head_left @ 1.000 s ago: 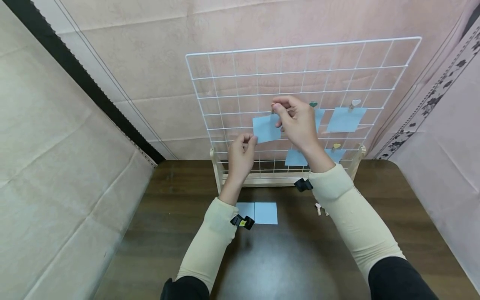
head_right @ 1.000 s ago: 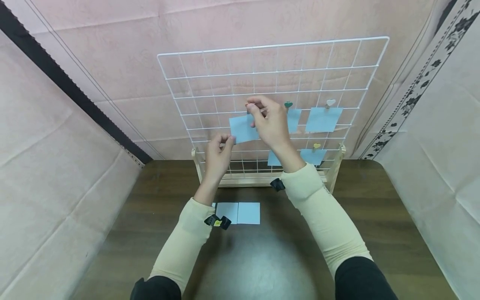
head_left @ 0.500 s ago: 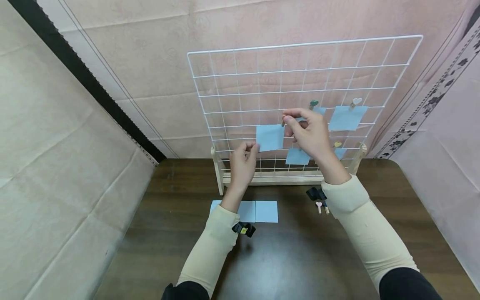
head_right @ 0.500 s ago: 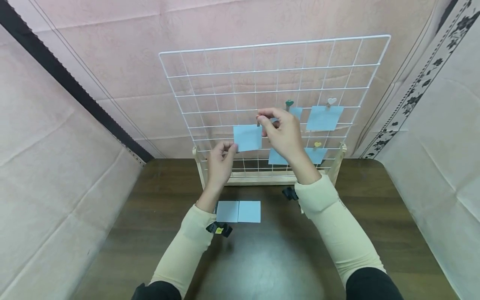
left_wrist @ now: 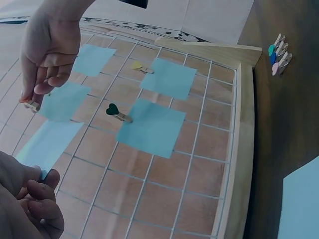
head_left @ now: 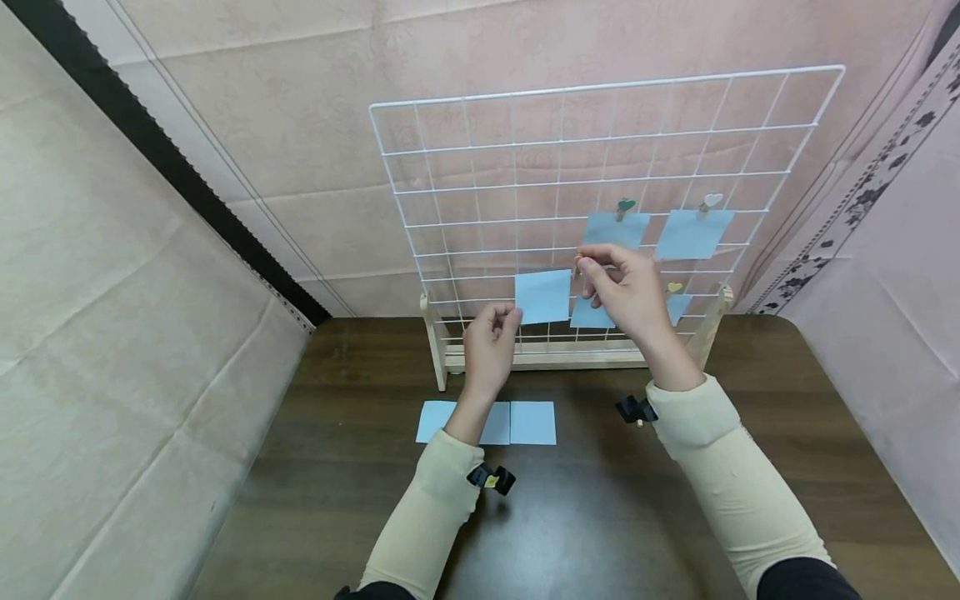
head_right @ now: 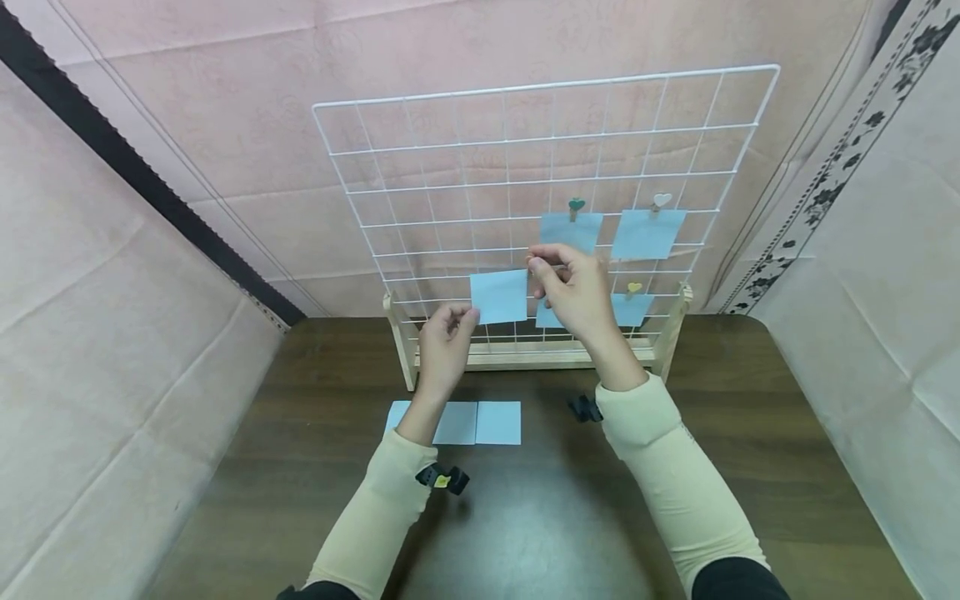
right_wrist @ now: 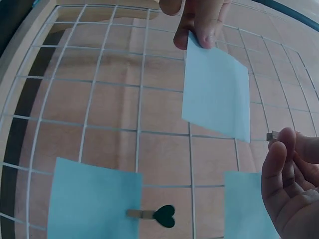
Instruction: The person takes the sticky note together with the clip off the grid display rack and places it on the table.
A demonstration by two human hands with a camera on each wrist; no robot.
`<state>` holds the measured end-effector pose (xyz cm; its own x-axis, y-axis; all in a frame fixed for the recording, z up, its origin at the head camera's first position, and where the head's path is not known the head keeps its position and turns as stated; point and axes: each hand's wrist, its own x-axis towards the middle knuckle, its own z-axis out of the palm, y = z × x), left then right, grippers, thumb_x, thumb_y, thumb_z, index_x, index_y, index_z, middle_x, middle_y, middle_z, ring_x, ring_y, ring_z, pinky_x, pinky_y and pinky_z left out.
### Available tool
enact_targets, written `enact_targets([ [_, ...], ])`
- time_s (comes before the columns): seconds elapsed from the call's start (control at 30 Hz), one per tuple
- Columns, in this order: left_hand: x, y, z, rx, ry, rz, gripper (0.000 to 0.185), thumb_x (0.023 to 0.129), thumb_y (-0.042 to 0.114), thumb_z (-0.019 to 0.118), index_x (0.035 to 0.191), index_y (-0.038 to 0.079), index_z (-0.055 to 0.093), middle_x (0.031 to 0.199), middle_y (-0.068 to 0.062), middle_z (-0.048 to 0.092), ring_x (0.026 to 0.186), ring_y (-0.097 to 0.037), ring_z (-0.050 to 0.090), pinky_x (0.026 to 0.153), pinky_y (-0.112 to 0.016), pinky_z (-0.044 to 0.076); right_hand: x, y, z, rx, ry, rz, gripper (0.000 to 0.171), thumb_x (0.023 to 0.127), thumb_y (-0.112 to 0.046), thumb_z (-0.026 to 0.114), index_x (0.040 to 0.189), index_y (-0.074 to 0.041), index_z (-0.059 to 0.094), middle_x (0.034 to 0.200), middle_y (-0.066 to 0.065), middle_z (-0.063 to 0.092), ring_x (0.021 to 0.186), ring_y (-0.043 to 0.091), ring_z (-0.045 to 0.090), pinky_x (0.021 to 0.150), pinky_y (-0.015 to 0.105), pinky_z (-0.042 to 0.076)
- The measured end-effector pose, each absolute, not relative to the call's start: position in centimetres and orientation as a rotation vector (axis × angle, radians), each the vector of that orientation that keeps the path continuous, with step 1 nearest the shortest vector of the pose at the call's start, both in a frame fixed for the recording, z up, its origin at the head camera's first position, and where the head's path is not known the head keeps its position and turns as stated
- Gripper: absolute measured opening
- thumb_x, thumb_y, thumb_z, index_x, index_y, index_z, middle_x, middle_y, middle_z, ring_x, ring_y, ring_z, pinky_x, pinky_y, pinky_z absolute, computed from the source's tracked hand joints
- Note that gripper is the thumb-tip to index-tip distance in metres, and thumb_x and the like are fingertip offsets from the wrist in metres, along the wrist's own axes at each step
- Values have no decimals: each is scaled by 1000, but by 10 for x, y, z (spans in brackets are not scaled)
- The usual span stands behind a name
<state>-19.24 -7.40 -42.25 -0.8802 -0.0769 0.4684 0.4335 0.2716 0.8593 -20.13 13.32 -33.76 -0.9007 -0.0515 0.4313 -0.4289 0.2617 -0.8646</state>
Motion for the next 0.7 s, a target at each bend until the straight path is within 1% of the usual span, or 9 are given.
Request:
enact_targets([
  [0.1,-190,-74,-426,-300,-2139,-1661,17,106,13,66,109,-1,74,89,-12,71,52,-6,40,48,-21,34,-201,136,-343,425,-2227,1682,31,107,-18,64,129,2,71,111,21,71,68,14,64,62,22,56],
  [0.17,-189,-73,-429,-287,-2146,-1669,17,106,13,66,109,-1,73,92,-12,72,54,-6,44,48,-20,35,-201,139,-346,405,-2233,1674,31,107,-20,65,129,1,71,110,20,70,67,15,64,62,22,57],
  [0.3,-186,-72,-436,-273,-2154,-1694,17,105,13,66,109,-2,73,94,-13,72,54,-8,45,48,-20,36,-200,145,-354,385,-2243,1663,31,107,-20,65,128,2,71,107,18,70,67,18,65,61,22,56],
  [0.4,-184,-69,-441,-267,-2157,-1700,16,105,12,67,108,-3,74,95,-13,71,62,-6,52,56,-19,45,-199,151,-360,370,-2236,1666,32,107,-20,65,127,4,71,103,19,69,66,18,66,59,23,56],
  [0.47,-183,-67,-445,-262,-2156,-1706,16,104,12,67,108,-3,74,95,-13,72,64,-5,52,59,-19,46,-198,155,-365,359,-2234,1662,31,107,-20,65,127,3,71,101,19,69,66,18,65,58,22,55],
  [0.5,-182,-66,-446,-254,-2159,-1705,16,104,12,67,107,-2,74,95,-12,72,67,-4,54,62,-19,48,-197,156,-368,356,-2235,1663,31,107,-20,65,126,4,71,101,19,70,65,17,65,58,22,55],
  [0.53,-181,-65,-447,-244,-2163,-1704,16,104,12,68,107,-2,74,95,-12,71,66,-4,54,62,-19,48,-197,158,-371,348,-2238,1665,31,107,-19,65,126,4,71,101,19,70,65,18,65,58,22,55],
  [0.63,-178,-63,-452,-217,-2181,-1720,15,104,12,68,107,-1,74,94,-10,71,56,-5,48,52,-20,43,-195,163,-380,327,-2248,1673,29,107,-18,64,125,4,71,103,18,70,66,19,66,59,20,56],
  [0.7,-176,-61,-456,-205,-2193,-1739,15,104,13,68,108,0,74,94,-10,70,53,-4,48,49,-20,41,-194,167,-386,304,-2258,1682,30,108,-17,64,125,5,70,103,17,70,66,16,66,59,21,56],
])
